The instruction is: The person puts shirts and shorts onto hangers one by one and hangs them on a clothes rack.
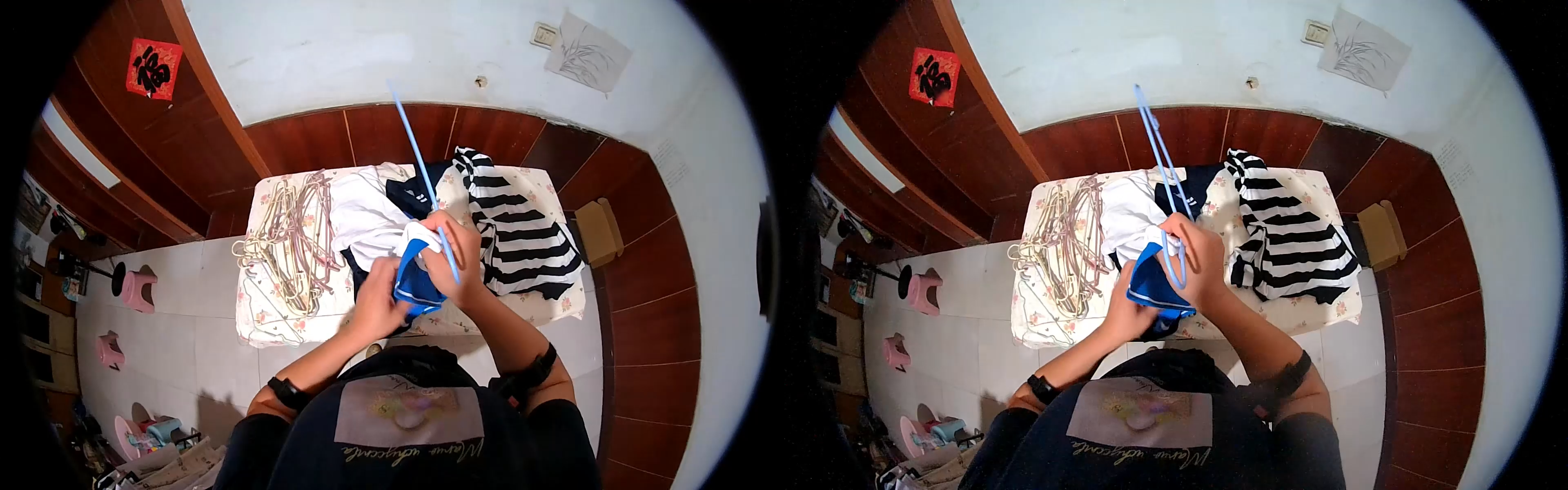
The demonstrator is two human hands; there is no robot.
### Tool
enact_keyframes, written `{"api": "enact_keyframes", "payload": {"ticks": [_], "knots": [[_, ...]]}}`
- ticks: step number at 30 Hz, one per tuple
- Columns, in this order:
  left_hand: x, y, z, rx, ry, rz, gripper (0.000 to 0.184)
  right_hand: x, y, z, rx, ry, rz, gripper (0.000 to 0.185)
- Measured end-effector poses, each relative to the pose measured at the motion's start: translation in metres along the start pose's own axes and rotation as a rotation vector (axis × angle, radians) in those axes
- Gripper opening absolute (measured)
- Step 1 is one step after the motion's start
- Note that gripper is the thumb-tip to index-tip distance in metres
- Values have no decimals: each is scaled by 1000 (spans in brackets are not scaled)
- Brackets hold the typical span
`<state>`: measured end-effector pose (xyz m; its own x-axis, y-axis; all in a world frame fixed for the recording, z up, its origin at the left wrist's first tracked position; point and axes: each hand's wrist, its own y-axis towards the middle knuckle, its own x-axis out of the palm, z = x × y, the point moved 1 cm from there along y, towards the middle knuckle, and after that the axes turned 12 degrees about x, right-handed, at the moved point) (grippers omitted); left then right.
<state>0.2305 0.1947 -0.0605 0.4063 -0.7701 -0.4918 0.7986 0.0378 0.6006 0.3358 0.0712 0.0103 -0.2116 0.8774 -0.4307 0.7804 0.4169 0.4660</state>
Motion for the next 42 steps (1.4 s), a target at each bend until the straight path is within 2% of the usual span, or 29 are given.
{"api": "enact_keyframes", "payload": {"ticks": [2,3,4,6,9,10,12,13,14,16,18,20,21,22,23,24,26,27,28,29,31,32,34,36,37,38,39,42], "knots": [[-3,5,-27,-7,-206,78,14,-6,1,6,-57,-14,34,16],[-16,19,-15,-125,-262,117,13,-13,2,10,-58,31,74,17],[-30,29,-11,19,-274,138,12,-19,3,13,-58,76,112,18],[-50,34,3,10,-321,32,32,-24,7,16,-28,57,168,18],[-33,35,35,50,-244,-77,86,-26,7,7,151,-55,152,16],[-24,34,51,10,-217,-93,82,-23,6,4,150,-52,156,16],[0,31,50,61,-23,-70,71,-21,3,-1,63,-10,163,12],[4,33,46,17,-54,-50,51,-23,3,-2,60,-34,154,14],[2,37,38,68,-12,-17,30,-26,4,-1,57,-35,155,14],[-18,49,18,-83,-244,-36,14,-37,4,3,-16,-60,186,14],[-42,67,13,-377,-606,69,15,-49,3,-2,78,-56,91,15],[-66,87,19,-245,-677,50,16,-48,8,2,-29,-112,107,21],[-72,96,25,-189,-569,17,14,-47,12,-3,-86,-80,109,29],[-73,106,36,-48,-438,7,10,-47,15,-13,-143,-49,112,37],[-72,112,44,-33,-394,-11,10,-50,17,-27,-197,-118,82,50],[-71,117,49,-20,-351,-28,9,-49,18,-35,-219,-95,75,54],[-72,124,55,45,-262,-60,5,-48,17,-44,-217,-19,-19,50],[-74,128,62,69,-226,-85,2,-44,23,-40,-321,-34,37,41],[-75,130,65,93,-189,-111,5,-51,23,-39,-267,-159,22,30],[-75,130,63,109,-234,-96,15,-53,25,-40,-263,-75,16,26],[-72,124,66,86,-147,-87,18,-50,34,-39,-274,99,85,19],[-70,119,67,65,-59,-81,21,-52,34,-39,-274,100,85,19],[-51,102,49,152,145,-42,23,-56,35,-40,-145,312,49,23],[-36,82,30,126,242,71,18,-57,33,-41,-183,253,124,28],[-32,75,20,130,242,70,18,-63,29,-39,-71,264,66,33],[-31,67,9,-37,254,82,14,-68,27,-37,42,273,6,40],[-31,58,-4,-208,263,96,11,-71,28,-36,-30,309,5,50],[-58,67,-21,-258,320,192,12,-77,26,-55,13,227,12,52]]}}
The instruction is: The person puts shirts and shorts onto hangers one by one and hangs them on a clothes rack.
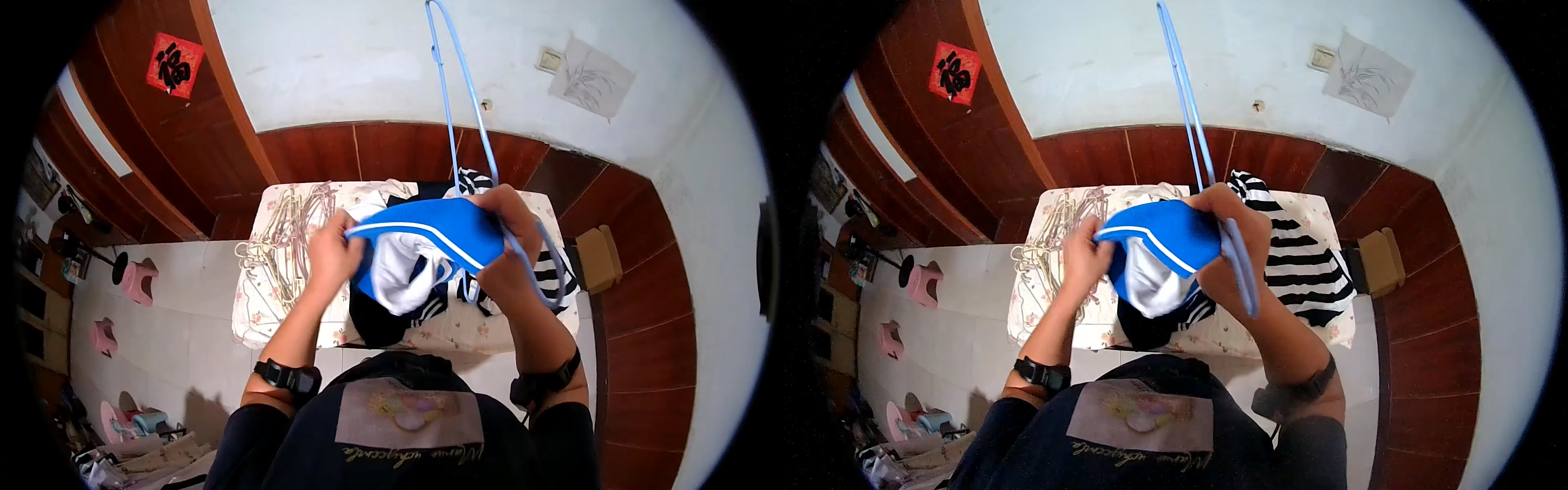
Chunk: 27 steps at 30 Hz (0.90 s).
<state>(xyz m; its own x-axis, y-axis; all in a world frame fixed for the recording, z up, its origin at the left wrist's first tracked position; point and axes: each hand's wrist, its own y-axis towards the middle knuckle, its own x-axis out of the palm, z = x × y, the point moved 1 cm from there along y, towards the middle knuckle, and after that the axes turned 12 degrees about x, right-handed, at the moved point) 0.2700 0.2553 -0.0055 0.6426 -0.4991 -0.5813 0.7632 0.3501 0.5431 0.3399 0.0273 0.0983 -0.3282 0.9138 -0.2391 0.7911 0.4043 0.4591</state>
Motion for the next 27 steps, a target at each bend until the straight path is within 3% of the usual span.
{"api": "enact_keyframes", "payload": {"ticks": [2,4,6,8,10,12,13,15,16,18,23,25,27], "knots": [[-27,22,-2,158,10,254,13,-8,0,-15,-164,0,13,33],[-58,38,18,393,-42,484,15,-11,2,-17,-226,152,51,27],[-69,33,30,357,-50,476,13,-17,3,-15,-243,97,91,19],[-61,25,19,193,-422,222,9,-26,4,-9,-214,-14,89,14],[-46,13,12,-297,-992,-116,7,-29,8,6,-107,22,97,4],[-41,6,13,-478,-1099,-248,13,-32,8,19,58,201,20,4],[-40,3,2,-477,-1099,-281,20,-35,8,22,57,198,22,4],[-43,0,-5,-486,-1116,-300,22,-41,4,31,353,205,-42,9],[-45,-2,-7,-496,-1130,-317,25,-44,1,34,353,204,-46,9],[-47,-4,-20,-506,-1175,-291,24,-48,-4,42,648,432,-73,16],[-51,-9,-23,-573,-1144,-339,26,-47,-5,69,669,442,20,25],[-50,-7,-14,-582,-1153,-338,31,-52,-3,78,497,-54,62,31],[-48,-5,-4,-586,-1180,-330,30,-49,-8,76,398,-203,137,33]]}}
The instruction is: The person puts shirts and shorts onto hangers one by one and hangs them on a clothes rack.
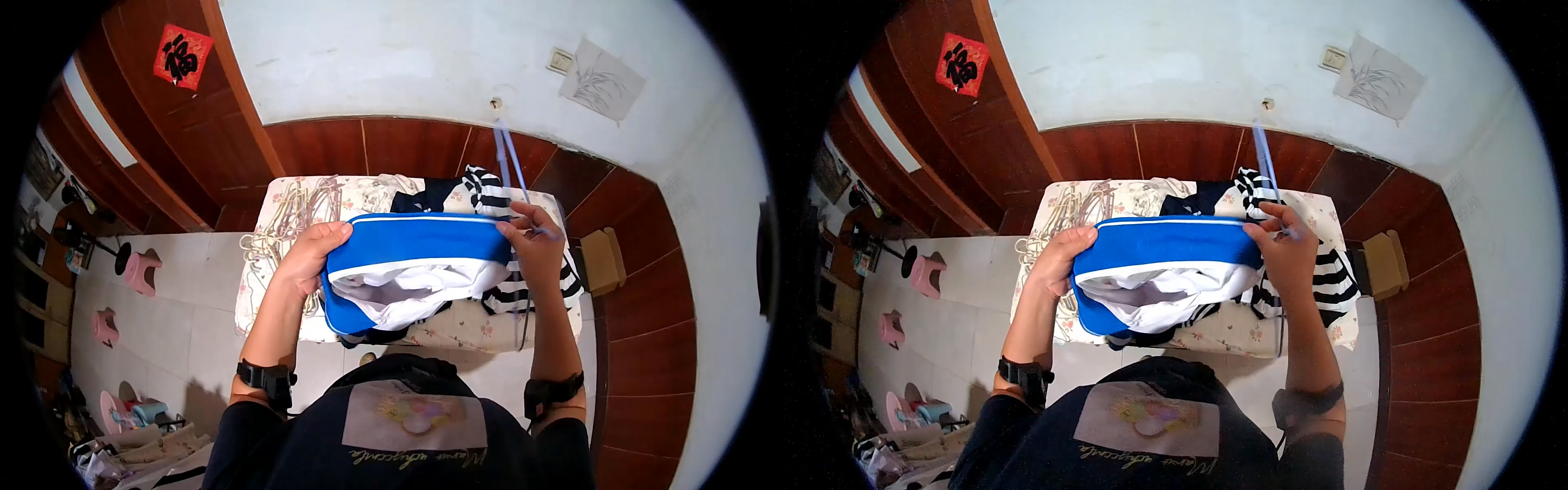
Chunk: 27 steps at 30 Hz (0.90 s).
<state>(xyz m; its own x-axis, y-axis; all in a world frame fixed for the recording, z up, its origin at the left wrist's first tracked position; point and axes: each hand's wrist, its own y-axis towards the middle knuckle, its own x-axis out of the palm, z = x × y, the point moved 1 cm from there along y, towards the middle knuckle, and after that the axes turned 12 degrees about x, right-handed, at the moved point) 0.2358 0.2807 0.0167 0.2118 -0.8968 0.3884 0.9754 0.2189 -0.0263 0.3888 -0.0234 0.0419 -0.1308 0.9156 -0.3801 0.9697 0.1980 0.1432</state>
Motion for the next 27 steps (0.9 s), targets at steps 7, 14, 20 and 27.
{"api": "enact_keyframes", "payload": {"ticks": [7,14,20,27], "knots": [[18,7,-9,-31,-75,-92,23,45,-32,-12,-814,37,-14,42],[36,0,-11,-58,-98,-136,22,90,-60,18,-555,-314,-276,48],[14,-6,-18,44,110,-146,40,70,-48,3,-553,-299,-181,35],[15,-16,-43,152,1338,-62,86,69,-48,-12,-509,-189,-170,20]]}}
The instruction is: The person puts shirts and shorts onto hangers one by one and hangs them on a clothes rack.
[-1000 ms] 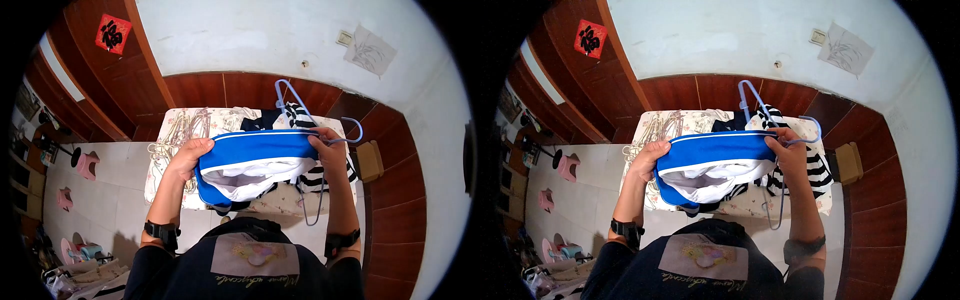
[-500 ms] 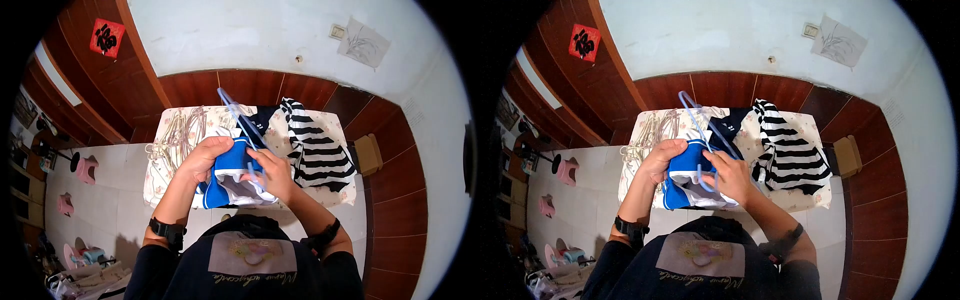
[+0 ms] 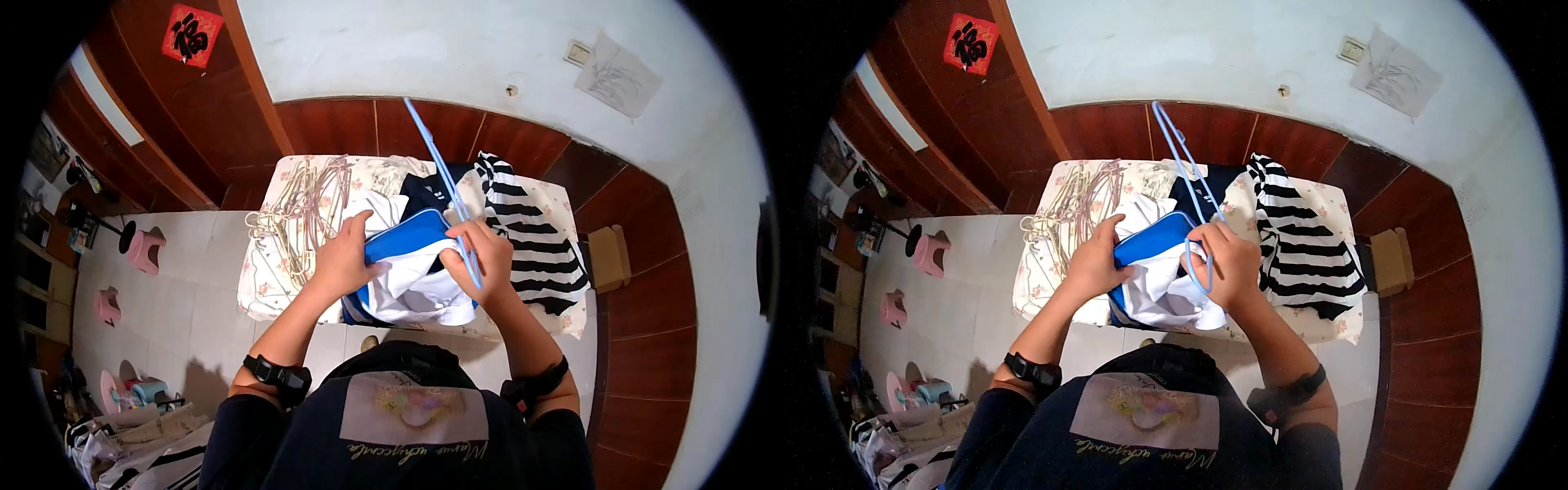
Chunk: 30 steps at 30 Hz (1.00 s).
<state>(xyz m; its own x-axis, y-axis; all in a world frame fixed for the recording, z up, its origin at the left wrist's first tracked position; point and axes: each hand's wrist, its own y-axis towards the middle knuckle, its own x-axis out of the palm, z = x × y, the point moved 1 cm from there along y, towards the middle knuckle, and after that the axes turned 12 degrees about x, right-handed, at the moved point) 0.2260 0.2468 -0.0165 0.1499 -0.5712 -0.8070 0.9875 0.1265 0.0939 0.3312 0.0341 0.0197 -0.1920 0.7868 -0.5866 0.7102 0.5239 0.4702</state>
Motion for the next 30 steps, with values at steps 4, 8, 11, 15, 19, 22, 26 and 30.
{"api": "enact_keyframes", "payload": {"ticks": [4,8,11,15,19,22,26,30], "knots": [[15,-4,-21,29,244,257,82,3,0,0,3,-14,77,16],[26,-6,-25,91,153,256,84,2,0,6,77,-16,46,15],[35,-9,-9,172,99,259,90,6,1,6,75,26,61,16],[49,-4,-12,135,87,276,68,7,0,11,97,29,7,18],[32,3,-39,221,124,421,32,2,0,25,61,-73,21,24],[1,0,-41,184,225,397,28,7,-3,40,1,-144,60,25],[-22,-7,-45,129,357,355,26,16,-6,53,67,-223,50,31],[-44,-16,-61,-95,364,12,24,25,-4,64,232,-196,-16,26]]}}
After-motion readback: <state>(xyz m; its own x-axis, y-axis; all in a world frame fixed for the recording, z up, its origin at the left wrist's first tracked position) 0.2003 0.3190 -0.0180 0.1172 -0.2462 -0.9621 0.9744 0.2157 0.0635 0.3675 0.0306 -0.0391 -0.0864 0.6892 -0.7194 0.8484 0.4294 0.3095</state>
